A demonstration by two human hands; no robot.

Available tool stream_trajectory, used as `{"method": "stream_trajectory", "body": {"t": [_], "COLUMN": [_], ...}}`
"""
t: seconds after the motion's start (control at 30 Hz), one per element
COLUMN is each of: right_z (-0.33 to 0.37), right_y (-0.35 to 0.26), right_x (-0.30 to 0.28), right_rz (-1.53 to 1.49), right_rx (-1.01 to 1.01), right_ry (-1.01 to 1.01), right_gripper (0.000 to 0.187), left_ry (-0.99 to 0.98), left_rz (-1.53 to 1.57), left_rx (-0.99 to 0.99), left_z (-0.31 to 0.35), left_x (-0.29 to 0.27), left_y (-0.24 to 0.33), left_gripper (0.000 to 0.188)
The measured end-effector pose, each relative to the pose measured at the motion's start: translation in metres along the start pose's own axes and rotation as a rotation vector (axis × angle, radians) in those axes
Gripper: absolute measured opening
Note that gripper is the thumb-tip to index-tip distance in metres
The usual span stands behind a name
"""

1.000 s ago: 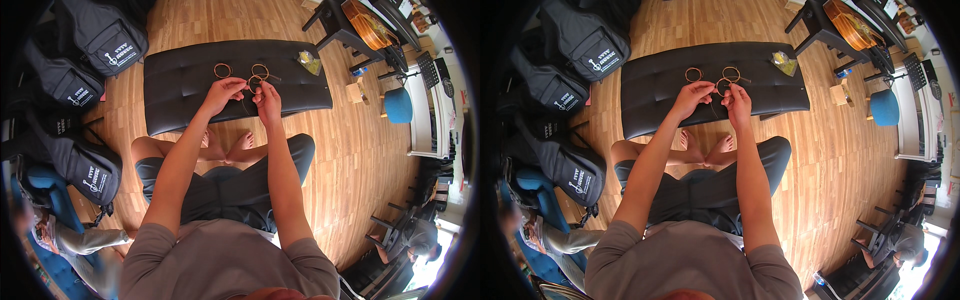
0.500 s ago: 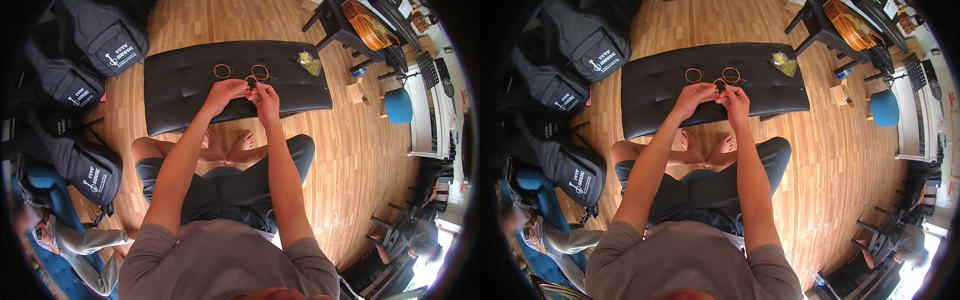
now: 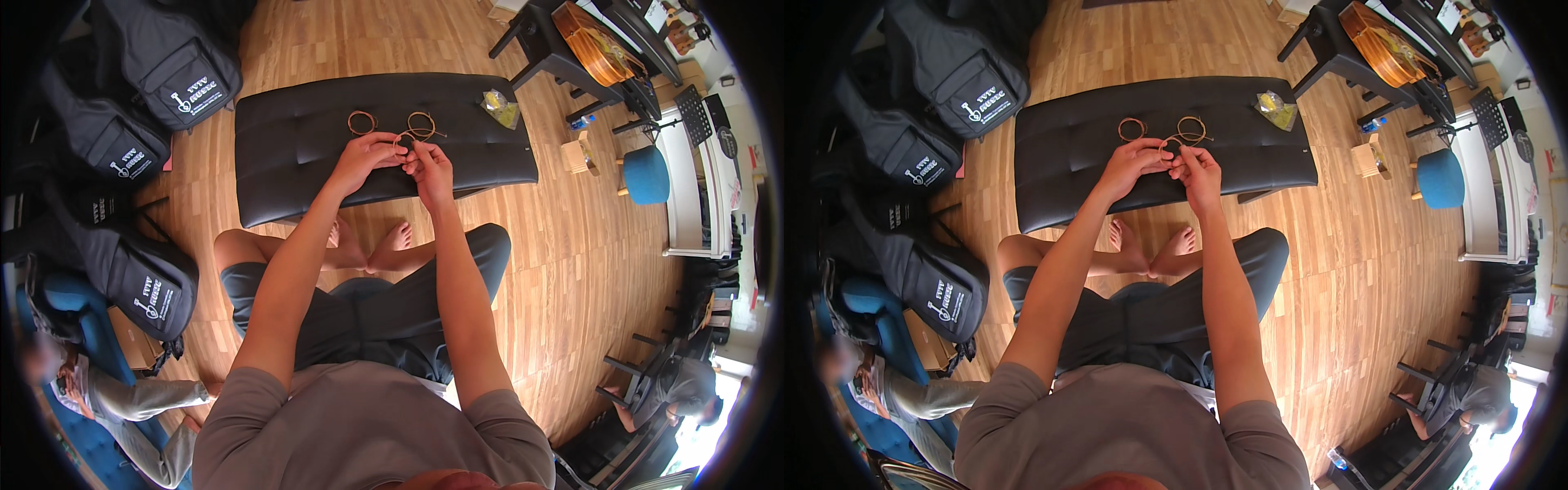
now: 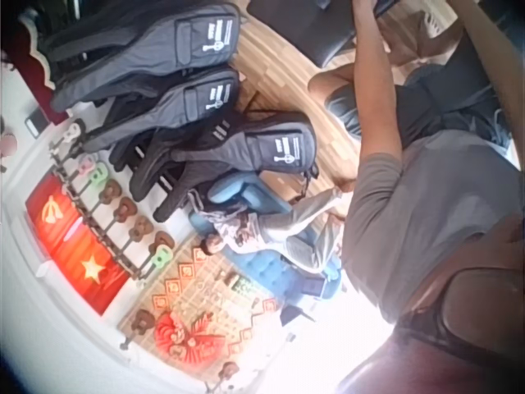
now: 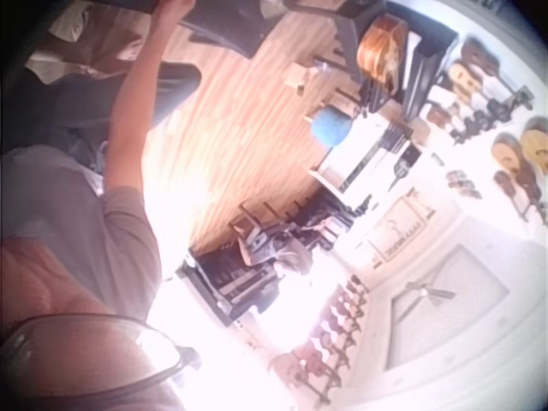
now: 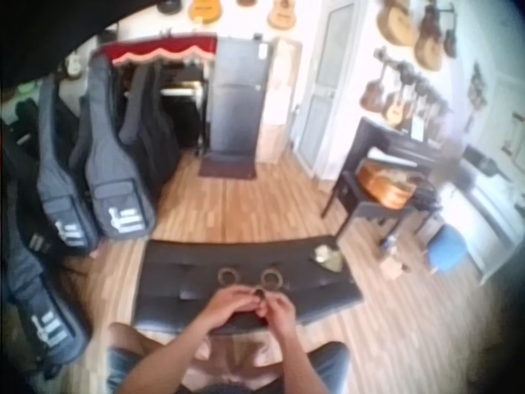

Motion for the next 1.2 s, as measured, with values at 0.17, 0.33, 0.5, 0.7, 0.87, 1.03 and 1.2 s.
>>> {"method": "stream_trajectory", "body": {"t": [0.17,0.33,0.5,0.7,0.87,1.03,1.2], "right_z": [0.0006,0.0019,0.0033,0.0040,0.0045,0.0034,0.0046], "right_y": [-0.0015,-0.0030,-0.0057,-0.0057,-0.0062,-0.0054,-0.0066], "right_x": [0.0027,0.0037,0.0063,0.0062,0.0041,0.0014,0.0012], "right_rz": [0.033,0.067,0.098,0.071,0.061,0.045,0.028], "right_rx": [0.016,0.021,0.034,0.037,0.040,0.065,0.075], "right_ry": [0.012,0.004,0.007,0.013,-0.020,-0.062,-0.077], "right_gripper": [0.015,0.015,0.016,0.019,0.020,0.020,0.020], "left_ry": [0.027,0.069,0.056,0.088,-0.001,-0.054,-0.004], "left_rz": [-0.043,-0.124,0.075,-0.020,0.036,-0.049,0.018], "left_rx": [-0.001,-0.012,-0.039,-0.016,-0.053,-0.033,-0.052], "left_z": [-0.0002,-0.0006,0.0014,0.0006,0.0019,-0.0009,0.0010], "left_x": [-0.0019,-0.0004,-0.0074,-0.0025,-0.0025,-0.0063,-0.0042], "left_y": [-0.0020,-0.0022,0.0011,-0.0011,0.0016,-0.0015,0.0007], "left_gripper": [0.036,0.037,0.040,0.038,0.035,0.031,0.028]}}
Point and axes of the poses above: each hand's wrist, its own z-axis away from the middle knuckle, its own x-axis out of the palm, y = z × x, the point moved 3 cm from there along -z, towards the middle knuckle, and after that the axes turned 9 degrees about -y, right-handed, at the moved point
